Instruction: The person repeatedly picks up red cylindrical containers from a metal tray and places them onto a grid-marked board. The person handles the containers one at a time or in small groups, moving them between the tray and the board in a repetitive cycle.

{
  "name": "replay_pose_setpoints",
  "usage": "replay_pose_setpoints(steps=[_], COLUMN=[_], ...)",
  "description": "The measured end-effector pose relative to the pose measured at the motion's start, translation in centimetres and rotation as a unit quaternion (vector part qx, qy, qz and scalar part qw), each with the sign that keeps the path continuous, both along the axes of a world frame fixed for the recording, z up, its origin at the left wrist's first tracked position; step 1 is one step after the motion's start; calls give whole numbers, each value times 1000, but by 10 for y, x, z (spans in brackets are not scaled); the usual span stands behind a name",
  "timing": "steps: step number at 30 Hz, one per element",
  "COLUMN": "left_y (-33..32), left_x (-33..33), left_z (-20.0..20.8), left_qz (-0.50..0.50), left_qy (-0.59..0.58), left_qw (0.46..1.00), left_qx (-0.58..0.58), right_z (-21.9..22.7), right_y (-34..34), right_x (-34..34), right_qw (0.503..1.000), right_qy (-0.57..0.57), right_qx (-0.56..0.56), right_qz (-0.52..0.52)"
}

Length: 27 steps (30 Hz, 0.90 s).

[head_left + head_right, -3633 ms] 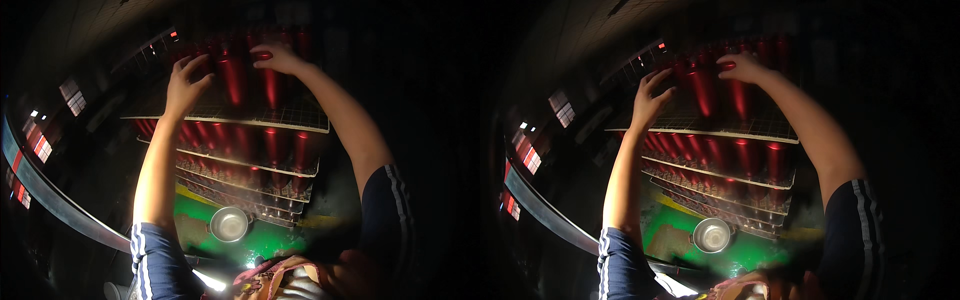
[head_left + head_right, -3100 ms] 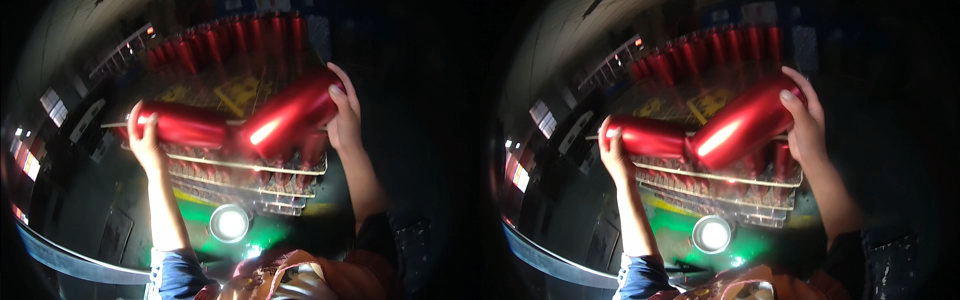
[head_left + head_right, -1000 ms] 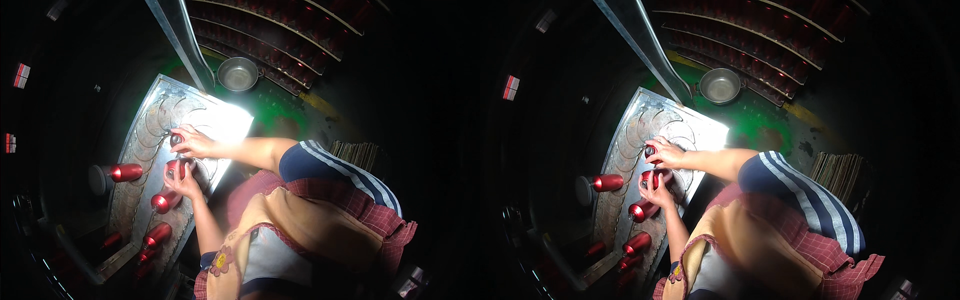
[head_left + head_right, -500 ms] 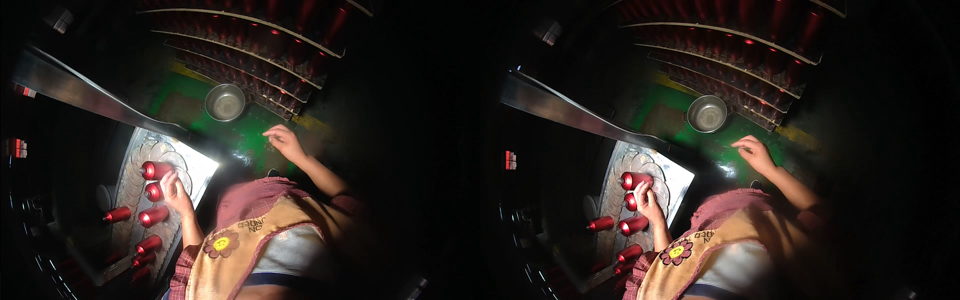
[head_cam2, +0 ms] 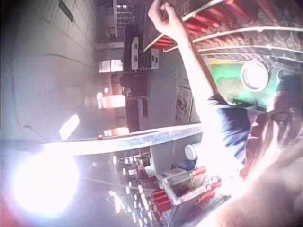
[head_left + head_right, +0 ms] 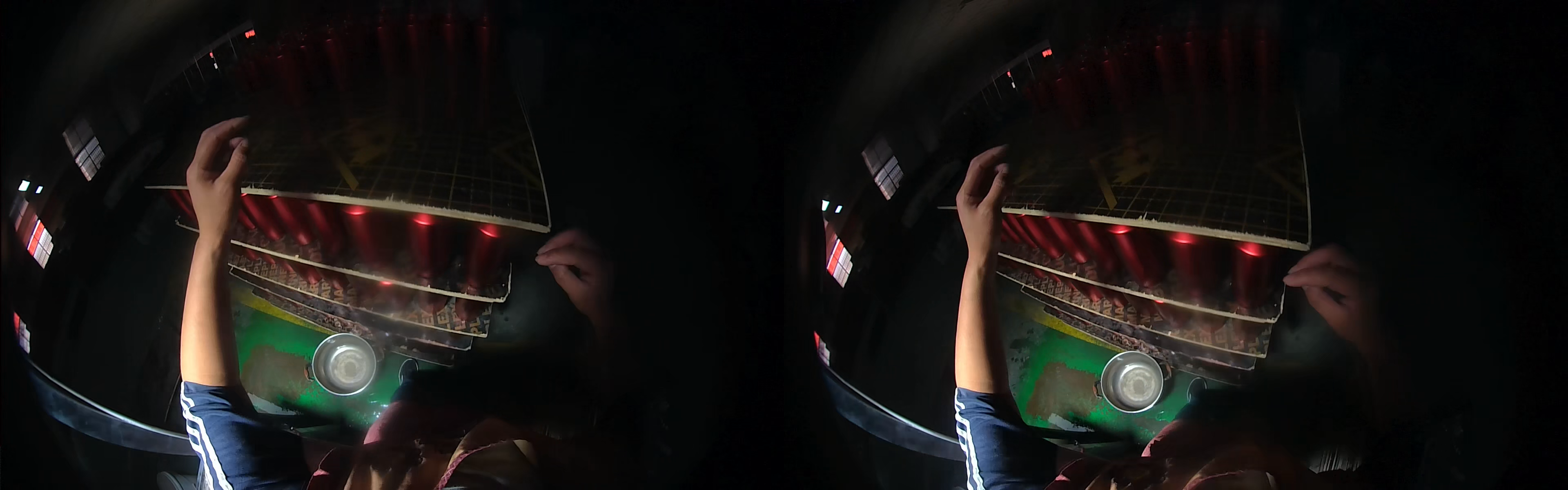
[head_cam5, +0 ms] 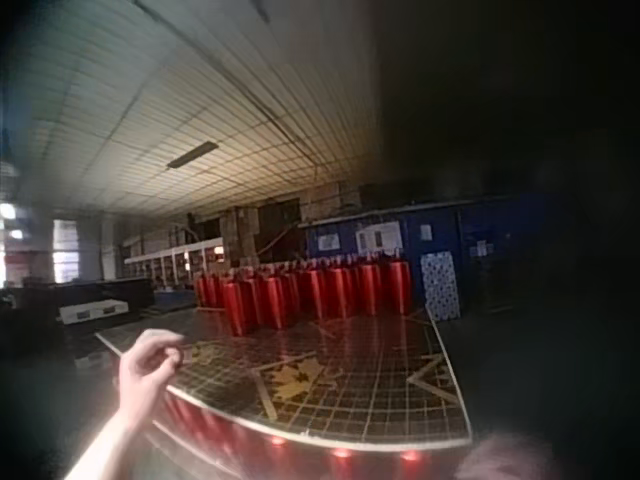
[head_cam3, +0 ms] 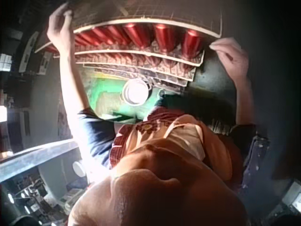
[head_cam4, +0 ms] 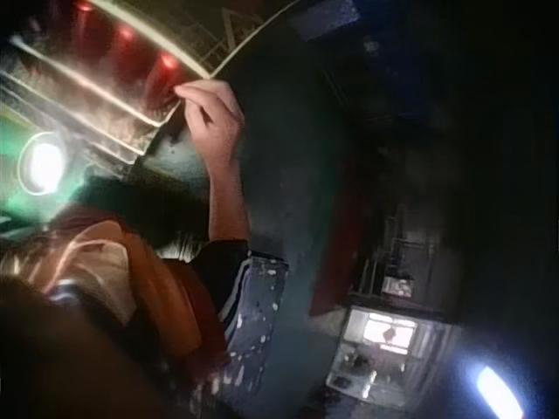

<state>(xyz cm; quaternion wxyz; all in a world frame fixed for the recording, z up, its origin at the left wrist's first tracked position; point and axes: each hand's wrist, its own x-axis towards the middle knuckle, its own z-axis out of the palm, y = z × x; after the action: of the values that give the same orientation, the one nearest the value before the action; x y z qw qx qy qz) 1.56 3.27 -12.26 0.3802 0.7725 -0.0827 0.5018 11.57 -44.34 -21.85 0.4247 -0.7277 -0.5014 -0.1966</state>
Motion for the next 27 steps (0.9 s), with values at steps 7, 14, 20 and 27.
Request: replay_pose_setpoints(steps=[7,14,20,27], left_y=[146,179,178,181], left_x=[302,496,517,544], left_z=[142,147,157,172], left_qz=[129,166,36,36], left_qy=[90,141,292,408], left_qw=[983,958,954,911], left_qx=[97,185,-61,46], right_z=[84,108,143,230], right_y=[14,47,65,162], right_x=[62,83,177,428], right_qw=[972,942,956,917], right_qy=[8,55,-59,-137], right_qx=[-99,-161,-159,-132], right_qz=[-215,-290,-240,-349])
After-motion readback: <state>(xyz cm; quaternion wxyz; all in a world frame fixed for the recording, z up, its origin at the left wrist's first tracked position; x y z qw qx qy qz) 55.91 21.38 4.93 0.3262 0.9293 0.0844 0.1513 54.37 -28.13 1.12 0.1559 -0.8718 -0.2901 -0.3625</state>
